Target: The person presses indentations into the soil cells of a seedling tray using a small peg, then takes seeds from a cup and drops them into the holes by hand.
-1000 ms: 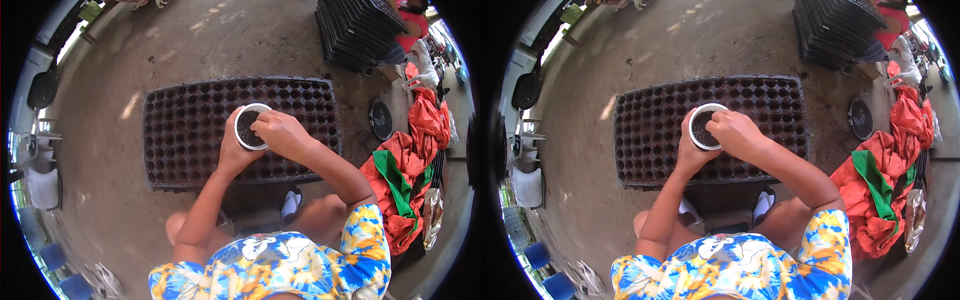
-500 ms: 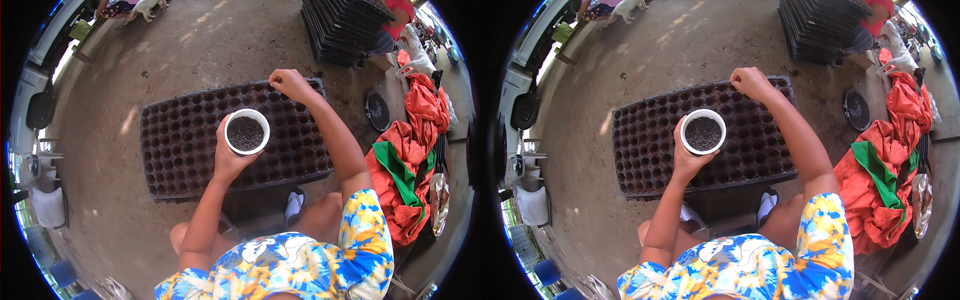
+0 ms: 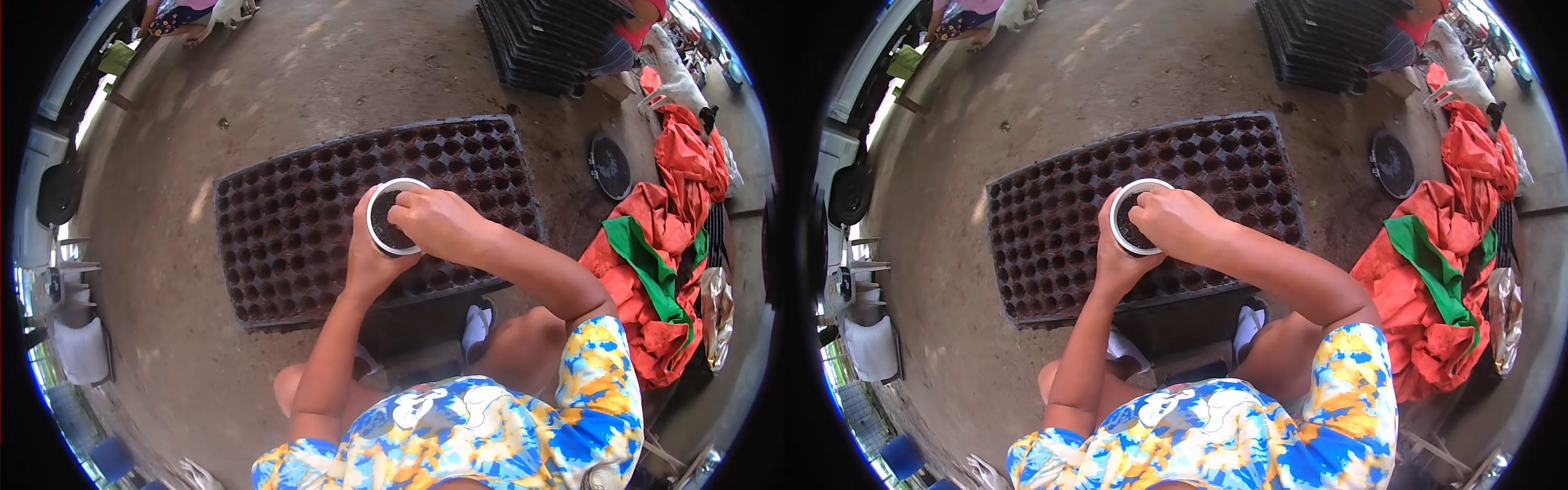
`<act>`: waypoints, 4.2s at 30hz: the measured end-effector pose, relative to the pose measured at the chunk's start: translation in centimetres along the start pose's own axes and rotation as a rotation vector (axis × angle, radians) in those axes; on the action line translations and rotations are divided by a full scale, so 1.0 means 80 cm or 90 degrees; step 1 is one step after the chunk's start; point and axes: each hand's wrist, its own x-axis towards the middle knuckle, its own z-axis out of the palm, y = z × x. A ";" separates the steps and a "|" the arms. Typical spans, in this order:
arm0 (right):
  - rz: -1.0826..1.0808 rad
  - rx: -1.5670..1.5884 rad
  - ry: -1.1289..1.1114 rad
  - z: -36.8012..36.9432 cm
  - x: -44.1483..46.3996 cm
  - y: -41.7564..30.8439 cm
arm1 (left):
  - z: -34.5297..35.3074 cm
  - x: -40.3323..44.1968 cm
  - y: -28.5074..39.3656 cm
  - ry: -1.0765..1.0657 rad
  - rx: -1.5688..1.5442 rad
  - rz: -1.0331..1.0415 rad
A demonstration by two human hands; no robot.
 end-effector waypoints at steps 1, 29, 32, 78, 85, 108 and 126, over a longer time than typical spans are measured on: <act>0.001 0.031 0.018 -0.001 0.000 0.002 | 0.001 0.000 0.001 0.000 0.006 -0.004; 0.025 0.088 0.004 -0.011 -0.001 0.006 | 0.002 -0.001 -0.008 -0.038 -0.040 0.004; 0.008 0.053 0.027 0.001 -0.002 -0.001 | 0.004 -0.003 -0.005 -0.040 -0.012 0.000; 0.189 0.386 -0.023 -0.043 0.008 0.030 | -0.001 0.002 -0.023 -0.020 -0.091 0.006; 0.104 0.287 0.023 -0.036 0.006 0.015 | -0.001 0.000 -0.017 -0.013 -0.086 0.008; 0.400 0.388 -0.039 -0.008 0.000 0.137 | -0.040 0.015 -0.014 0.063 -0.119 0.048; 0.133 0.245 0.008 -0.055 -0.007 0.023 | -0.006 0.007 -0.018 -0.026 -0.109 0.031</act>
